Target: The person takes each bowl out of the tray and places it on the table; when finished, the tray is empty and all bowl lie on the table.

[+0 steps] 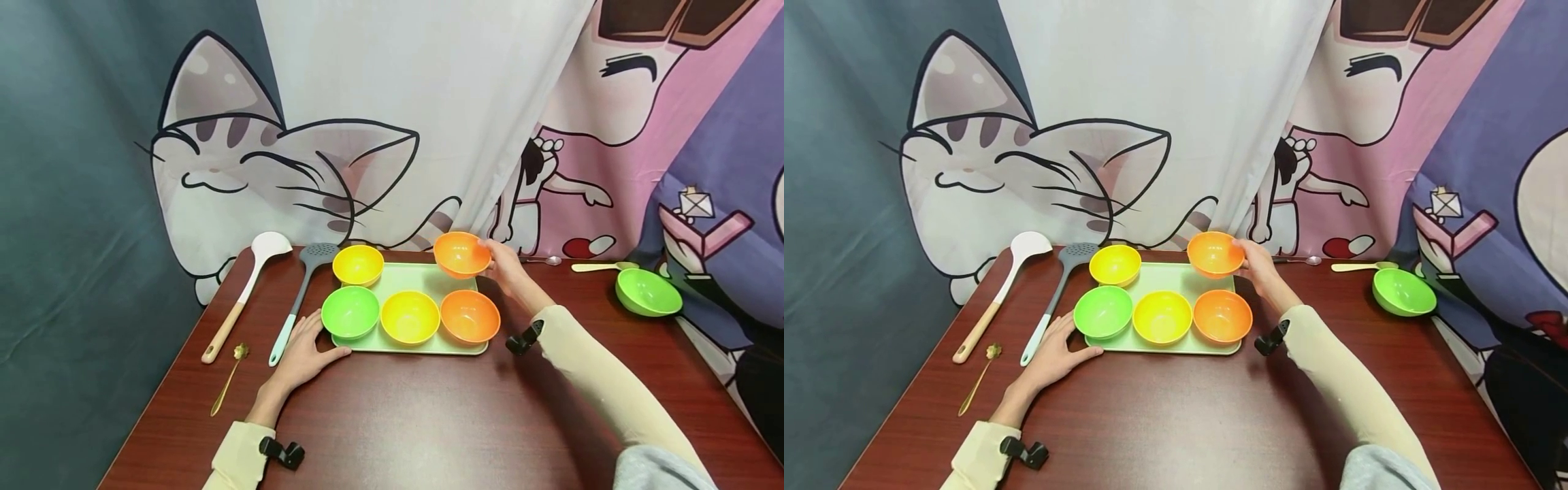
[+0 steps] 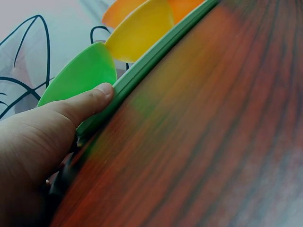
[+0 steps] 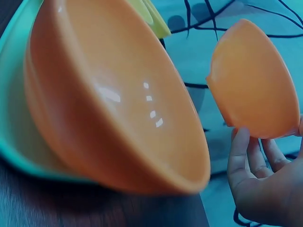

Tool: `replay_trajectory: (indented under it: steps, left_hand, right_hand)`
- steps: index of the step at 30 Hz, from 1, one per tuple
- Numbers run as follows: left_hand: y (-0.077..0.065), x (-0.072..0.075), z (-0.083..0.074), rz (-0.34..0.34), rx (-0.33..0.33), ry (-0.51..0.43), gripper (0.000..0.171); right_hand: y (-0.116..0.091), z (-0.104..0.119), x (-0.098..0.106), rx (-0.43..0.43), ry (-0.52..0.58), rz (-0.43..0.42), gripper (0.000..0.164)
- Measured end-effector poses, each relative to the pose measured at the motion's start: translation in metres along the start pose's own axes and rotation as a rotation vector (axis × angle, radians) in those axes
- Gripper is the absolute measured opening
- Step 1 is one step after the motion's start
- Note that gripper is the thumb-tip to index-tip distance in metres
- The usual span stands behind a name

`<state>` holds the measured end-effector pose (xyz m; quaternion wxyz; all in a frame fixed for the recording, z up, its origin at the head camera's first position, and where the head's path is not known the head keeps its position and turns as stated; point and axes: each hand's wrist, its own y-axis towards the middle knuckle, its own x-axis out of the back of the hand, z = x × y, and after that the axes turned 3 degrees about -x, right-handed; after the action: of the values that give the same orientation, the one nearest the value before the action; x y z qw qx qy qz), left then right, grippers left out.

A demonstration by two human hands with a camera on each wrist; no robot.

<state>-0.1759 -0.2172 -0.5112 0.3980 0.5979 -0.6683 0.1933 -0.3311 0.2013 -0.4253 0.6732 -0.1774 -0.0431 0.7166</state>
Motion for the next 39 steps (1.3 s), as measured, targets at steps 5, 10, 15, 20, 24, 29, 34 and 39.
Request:
replay_trajectory:
  steps: [5,10,15,20,24,29,34,39]
  left_hand:
    - [0.000,0.001,0.001,-0.010,-0.010,0.001,0.091]
    - [0.000,0.000,0.002,-0.012,-0.011,0.006,0.091]
    - [0.000,0.001,0.000,-0.005,-0.005,0.000,0.090]
    - [-0.001,0.002,-0.002,0.004,0.010,-0.015,0.091]
    - [-0.001,0.002,-0.003,0.004,0.002,-0.007,0.091]
    - [0.000,0.002,-0.002,0.003,0.004,-0.003,0.091]
    - [0.000,0.000,-0.001,0.004,-0.003,-0.005,0.090]
    - [-0.001,0.001,-0.001,0.010,0.005,-0.007,0.090]
  right_hand:
    - [-0.005,-0.001,0.013,0.002,0.017,-0.030,0.010]
    - [-0.011,-0.007,0.022,-0.001,0.029,-0.075,0.009]
    - [-0.014,-0.016,0.036,0.020,0.009,-0.108,0.009]
    - [-0.017,-0.027,0.052,0.041,-0.036,-0.138,0.010]
    - [-0.023,-0.033,0.063,0.037,-0.012,-0.170,0.007]
    - [-0.031,-0.036,0.076,0.040,0.054,-0.234,0.009]
    - [-0.038,-0.039,0.088,0.060,0.080,-0.348,0.011]
    - [-0.044,-0.041,0.095,0.092,0.096,-0.448,0.009]
